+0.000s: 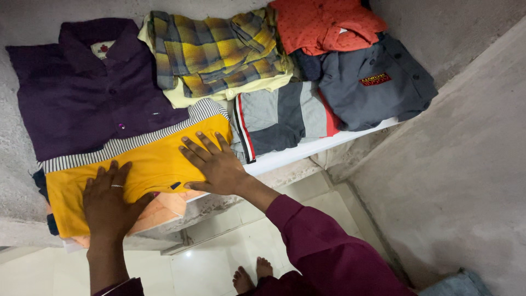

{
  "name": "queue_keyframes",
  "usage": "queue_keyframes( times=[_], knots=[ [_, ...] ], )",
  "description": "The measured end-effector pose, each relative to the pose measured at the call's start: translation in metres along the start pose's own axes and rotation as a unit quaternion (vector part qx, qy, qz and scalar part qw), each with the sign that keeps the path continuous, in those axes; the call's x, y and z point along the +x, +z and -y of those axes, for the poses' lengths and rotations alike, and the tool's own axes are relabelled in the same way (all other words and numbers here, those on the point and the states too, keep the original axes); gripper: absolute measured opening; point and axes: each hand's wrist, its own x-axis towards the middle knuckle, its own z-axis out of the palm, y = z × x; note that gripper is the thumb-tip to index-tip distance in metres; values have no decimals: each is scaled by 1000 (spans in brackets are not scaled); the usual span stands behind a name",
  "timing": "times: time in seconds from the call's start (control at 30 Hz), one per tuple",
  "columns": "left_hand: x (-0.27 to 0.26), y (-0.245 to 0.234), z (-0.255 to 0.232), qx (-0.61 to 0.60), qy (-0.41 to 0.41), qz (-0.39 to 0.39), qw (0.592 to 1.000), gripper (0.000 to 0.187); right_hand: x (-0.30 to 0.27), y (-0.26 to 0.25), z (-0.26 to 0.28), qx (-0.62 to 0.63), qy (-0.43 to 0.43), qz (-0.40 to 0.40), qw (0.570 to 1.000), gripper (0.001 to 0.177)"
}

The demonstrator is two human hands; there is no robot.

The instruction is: The person folds several shirts and pants on a shelf, smoothing each item before stacking them. The person then picks up folded items one by one and places them on a nearby bed.

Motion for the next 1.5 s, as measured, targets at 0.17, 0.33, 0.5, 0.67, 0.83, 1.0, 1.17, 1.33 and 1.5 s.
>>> queue_keyframes(
  times=[0.17,0.33,0.5,0.67,0.83,1.0,1.17,1.33,1.5],
  knots=[
    [0,3,1,21,-4,14,1000,93,0,-3,0,1,1,13,1000,90],
    [1,2,0,-5,-2,9,1000,93,2,-4,0,10,0,9,1000,90],
    [0,-3,-4,3,11,5,1000,93,1,-4,1,2,-1,10,1000,90],
    [-2,-4,-7,11,5,15,1000,95,5,-4,10,10,13,7,1000,93],
    [-5,-1,-7,13,10,7,1000,97,16,-1,27,19,31,5,999,92],
    [-7,0,-8,16,2,17,1000,97,27,0,45,37,50,-23,998,87],
    [-5,-4,-8,9,8,25,1000,97,38,4,56,67,44,-13,997,83],
    [-5,-7,-11,15,-2,55,998,95,45,12,66,75,20,-2,997,76],
    [-6,-8,-12,-5,-1,41,999,93,51,18,75,10,16,5,1000,71]
  ],
)
